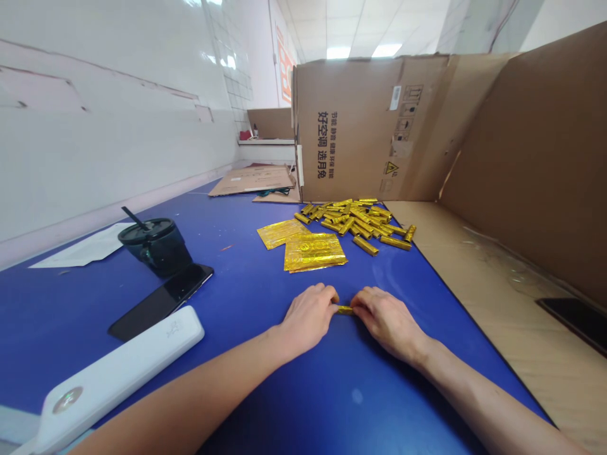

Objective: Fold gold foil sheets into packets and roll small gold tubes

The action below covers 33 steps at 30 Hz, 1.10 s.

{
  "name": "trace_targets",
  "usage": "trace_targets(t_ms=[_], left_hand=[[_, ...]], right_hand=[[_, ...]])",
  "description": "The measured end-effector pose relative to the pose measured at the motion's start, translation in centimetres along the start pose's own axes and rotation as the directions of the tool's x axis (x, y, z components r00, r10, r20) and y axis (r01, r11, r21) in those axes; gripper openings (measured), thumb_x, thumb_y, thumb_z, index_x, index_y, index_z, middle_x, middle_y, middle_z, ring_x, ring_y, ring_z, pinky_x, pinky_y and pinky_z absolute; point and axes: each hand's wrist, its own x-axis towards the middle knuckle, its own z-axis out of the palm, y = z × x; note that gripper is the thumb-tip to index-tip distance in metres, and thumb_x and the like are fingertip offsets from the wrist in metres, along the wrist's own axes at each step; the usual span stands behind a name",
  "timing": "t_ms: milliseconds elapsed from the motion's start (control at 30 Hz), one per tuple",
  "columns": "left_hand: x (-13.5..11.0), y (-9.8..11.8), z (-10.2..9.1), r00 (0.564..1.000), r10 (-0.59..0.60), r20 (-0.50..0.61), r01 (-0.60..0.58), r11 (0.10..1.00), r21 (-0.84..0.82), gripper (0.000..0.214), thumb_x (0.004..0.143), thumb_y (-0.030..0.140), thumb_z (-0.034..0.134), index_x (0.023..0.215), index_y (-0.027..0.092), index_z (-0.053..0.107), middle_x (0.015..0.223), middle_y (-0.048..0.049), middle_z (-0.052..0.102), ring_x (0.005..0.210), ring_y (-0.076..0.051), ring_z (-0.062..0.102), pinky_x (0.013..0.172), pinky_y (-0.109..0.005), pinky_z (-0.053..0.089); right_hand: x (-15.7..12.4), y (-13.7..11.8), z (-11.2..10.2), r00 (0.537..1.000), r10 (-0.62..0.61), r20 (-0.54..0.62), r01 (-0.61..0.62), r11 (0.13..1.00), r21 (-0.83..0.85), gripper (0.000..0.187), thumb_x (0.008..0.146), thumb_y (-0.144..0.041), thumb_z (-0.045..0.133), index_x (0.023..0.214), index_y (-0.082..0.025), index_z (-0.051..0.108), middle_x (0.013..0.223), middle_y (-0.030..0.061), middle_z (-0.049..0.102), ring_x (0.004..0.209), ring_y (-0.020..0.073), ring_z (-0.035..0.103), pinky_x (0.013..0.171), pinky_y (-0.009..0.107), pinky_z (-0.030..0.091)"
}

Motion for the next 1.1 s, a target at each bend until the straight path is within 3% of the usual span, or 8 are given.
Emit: trace_targets(t_ms=[200,333,600,867,967,1100], left_hand=[[0.2,-0.3,-0.4,0.997,-0.071,0.025,0.071,0.997,-0.003,0.014,0.08,0.028,0.045,0.087,0.019,0.053,0.083,-0.0029,0.049,0.074,-0.018,0.054,0.066,-0.029,0.04],[0.4,-0.5,-0.5,0.995,-0.083,0.056,0.085,0.996,-0.029,0.011,0.073,0.029,0.053,0.078,0.019,0.054,0.075,-0.0009,0.05,0.068,-0.018,0.053,0.061,-0.028,0.039],[0.2,-0.8,-0.5,0.997,-0.074,-0.003,0.072,0.978,-0.198,0.005,0.071,0.022,0.054,0.073,0.019,0.051,0.073,0.0013,0.052,0.068,-0.015,0.05,0.061,-0.026,0.036],[0.4,-0.4,-1.6,0.993,-0.072,-0.09,0.023,0.89,-0.456,0.003,0.073,0.02,0.051,0.074,0.017,0.05,0.071,0.0029,0.054,0.065,-0.011,0.05,0.061,-0.022,0.039],[0.4,0.0,-1.7,0.99,-0.123,-0.075,0.042,0.745,-0.666,0.009,0.069,0.022,0.056,0.073,0.015,0.051,0.066,0.0033,0.051,0.06,-0.009,0.048,0.057,-0.02,0.039],[0.1,0.6,-1.9,0.982,-0.186,0.031,0.104,0.395,-0.913,0.019,0.062,0.024,0.064,0.077,0.013,0.057,0.067,0.0017,0.053,0.061,-0.01,0.048,0.06,-0.022,0.038]], right_hand=[[0.2,-0.2,0.0,0.993,0.119,0.013,-0.119,0.993,-0.011,0.015,0.079,-0.018,0.042,0.074,-0.021,0.055,0.077,0.0011,0.059,0.074,0.014,0.054,0.066,0.024,0.037],[0.2,-0.2,0.0,0.992,0.128,0.009,-0.128,0.992,-0.011,0.013,0.078,-0.019,0.043,0.074,-0.021,0.055,0.078,0.0008,0.059,0.073,0.0139,0.055,0.065,0.023,0.037],[0.1,1.0,0.1,0.999,0.042,0.014,-0.042,0.998,0.046,0.019,0.082,-0.03,0.043,0.088,-0.023,0.059,0.083,0.0024,0.059,0.076,0.0151,0.055,0.067,0.024,0.039],[-0.3,0.4,-0.7,0.995,-0.012,0.094,-0.002,0.989,0.145,0.028,0.079,-0.042,0.045,0.065,-0.019,0.052,0.063,-0.0018,0.053,0.056,0.0112,0.045,0.052,0.022,0.032],[-0.4,0.2,-0.6,0.984,0.009,0.177,-0.061,0.954,0.292,0.033,0.079,-0.044,0.044,0.057,-0.019,0.045,0.053,-0.0052,0.041,0.049,0.0089,0.034,0.045,0.021,0.025],[-0.6,-0.4,0.1,0.977,-0.002,0.213,-0.129,0.791,0.598,0.035,0.078,-0.046,0.043,0.057,-0.018,0.039,0.054,-0.0066,0.028,0.05,0.0078,0.024,0.044,0.02,0.023]])
